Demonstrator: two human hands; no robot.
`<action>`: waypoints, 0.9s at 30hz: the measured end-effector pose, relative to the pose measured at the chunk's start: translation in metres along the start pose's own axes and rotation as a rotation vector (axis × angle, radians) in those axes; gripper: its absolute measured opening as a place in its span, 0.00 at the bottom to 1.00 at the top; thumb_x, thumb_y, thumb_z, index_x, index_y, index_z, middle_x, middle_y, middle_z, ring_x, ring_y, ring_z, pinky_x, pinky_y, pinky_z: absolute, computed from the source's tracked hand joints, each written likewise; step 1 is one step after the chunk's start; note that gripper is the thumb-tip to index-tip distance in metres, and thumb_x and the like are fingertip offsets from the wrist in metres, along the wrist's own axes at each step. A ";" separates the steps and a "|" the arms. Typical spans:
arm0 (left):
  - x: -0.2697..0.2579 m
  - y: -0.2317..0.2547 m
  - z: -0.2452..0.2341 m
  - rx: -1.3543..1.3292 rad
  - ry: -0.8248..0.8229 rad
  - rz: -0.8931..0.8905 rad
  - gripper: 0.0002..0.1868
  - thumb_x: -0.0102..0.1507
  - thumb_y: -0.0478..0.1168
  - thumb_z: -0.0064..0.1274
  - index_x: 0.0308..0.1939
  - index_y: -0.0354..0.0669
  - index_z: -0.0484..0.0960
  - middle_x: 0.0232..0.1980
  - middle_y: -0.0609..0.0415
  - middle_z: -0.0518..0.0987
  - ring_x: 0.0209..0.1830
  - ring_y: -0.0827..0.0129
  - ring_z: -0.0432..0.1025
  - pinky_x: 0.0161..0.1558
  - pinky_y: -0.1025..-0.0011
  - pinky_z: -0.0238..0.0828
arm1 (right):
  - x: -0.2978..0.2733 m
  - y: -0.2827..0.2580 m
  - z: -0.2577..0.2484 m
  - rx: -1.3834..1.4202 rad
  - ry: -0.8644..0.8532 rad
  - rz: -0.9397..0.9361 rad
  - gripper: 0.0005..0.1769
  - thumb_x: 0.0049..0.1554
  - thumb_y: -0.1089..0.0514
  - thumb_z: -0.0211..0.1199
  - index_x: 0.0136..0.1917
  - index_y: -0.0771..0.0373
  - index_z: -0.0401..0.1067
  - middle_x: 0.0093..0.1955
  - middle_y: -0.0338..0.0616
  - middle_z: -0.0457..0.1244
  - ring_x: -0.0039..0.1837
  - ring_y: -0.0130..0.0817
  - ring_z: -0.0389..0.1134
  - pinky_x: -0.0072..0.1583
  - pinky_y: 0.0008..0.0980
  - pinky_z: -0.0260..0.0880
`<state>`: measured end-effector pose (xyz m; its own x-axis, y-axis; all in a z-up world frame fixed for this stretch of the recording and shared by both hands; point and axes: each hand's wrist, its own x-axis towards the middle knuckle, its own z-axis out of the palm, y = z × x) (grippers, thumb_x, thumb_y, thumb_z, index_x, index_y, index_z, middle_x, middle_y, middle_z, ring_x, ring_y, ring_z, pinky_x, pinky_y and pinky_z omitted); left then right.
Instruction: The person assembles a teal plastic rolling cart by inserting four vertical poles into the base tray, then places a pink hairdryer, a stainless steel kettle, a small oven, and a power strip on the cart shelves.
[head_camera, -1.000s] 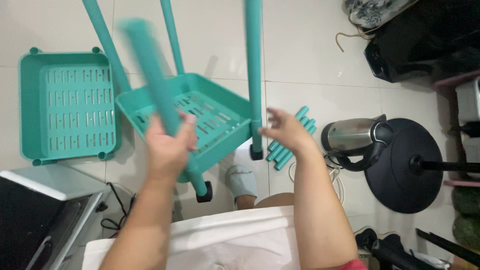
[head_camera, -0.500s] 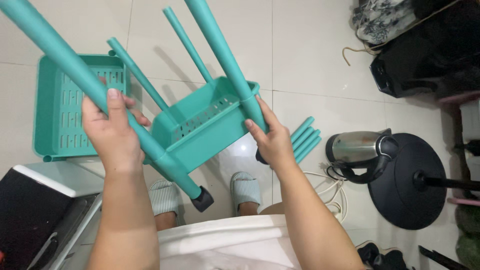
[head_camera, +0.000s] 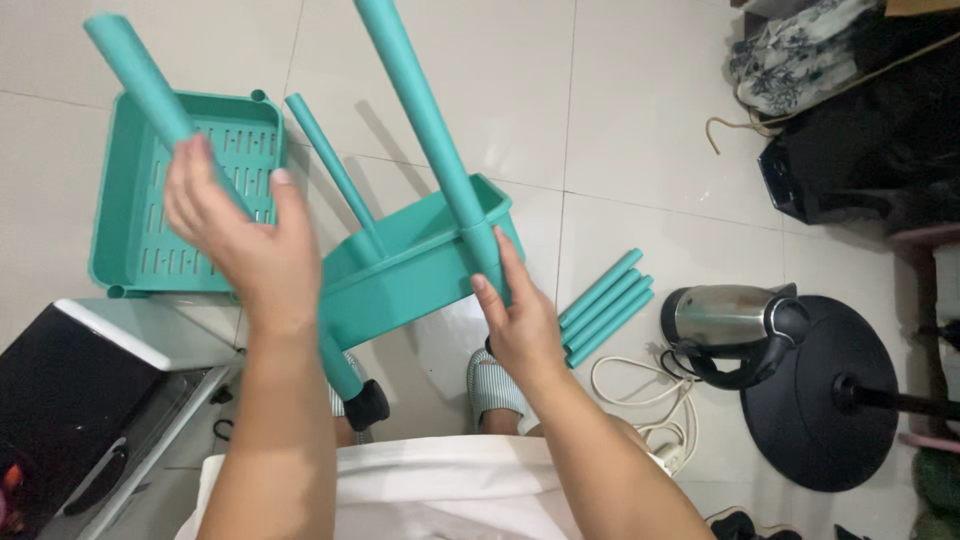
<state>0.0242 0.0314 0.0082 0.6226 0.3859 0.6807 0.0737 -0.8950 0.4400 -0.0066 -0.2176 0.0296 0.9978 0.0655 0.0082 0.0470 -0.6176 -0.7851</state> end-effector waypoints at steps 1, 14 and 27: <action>0.000 0.007 0.000 -0.020 0.022 0.025 0.34 0.71 0.33 0.61 0.75 0.39 0.57 0.72 0.41 0.67 0.72 0.50 0.62 0.73 0.55 0.58 | -0.002 -0.002 0.003 -0.028 -0.005 0.015 0.33 0.63 0.52 0.63 0.78 0.53 0.58 0.54 0.58 0.70 0.53 0.50 0.74 0.52 0.38 0.72; 0.029 0.063 -0.015 -1.485 -0.200 -1.217 0.18 0.68 0.52 0.54 0.38 0.48 0.64 0.23 0.60 0.62 0.17 0.74 0.60 0.19 0.70 0.61 | -0.037 -0.011 0.025 0.007 -0.122 -0.297 0.27 0.63 0.54 0.65 0.74 0.54 0.67 0.40 0.51 0.67 0.41 0.45 0.70 0.46 0.40 0.71; 0.028 0.058 -0.011 -1.547 -0.342 -1.197 0.15 0.68 0.47 0.56 0.38 0.47 0.65 0.21 0.59 0.62 0.15 0.75 0.59 0.18 0.70 0.60 | -0.040 -0.002 0.030 0.042 -0.153 -0.188 0.28 0.62 0.53 0.65 0.75 0.53 0.67 0.39 0.49 0.68 0.38 0.36 0.68 0.46 0.33 0.71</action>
<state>0.0376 -0.0075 0.0593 0.8885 0.3153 -0.3333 -0.0072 0.7360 0.6769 -0.0481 -0.1955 0.0116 0.9528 0.2965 0.0655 0.2264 -0.5499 -0.8039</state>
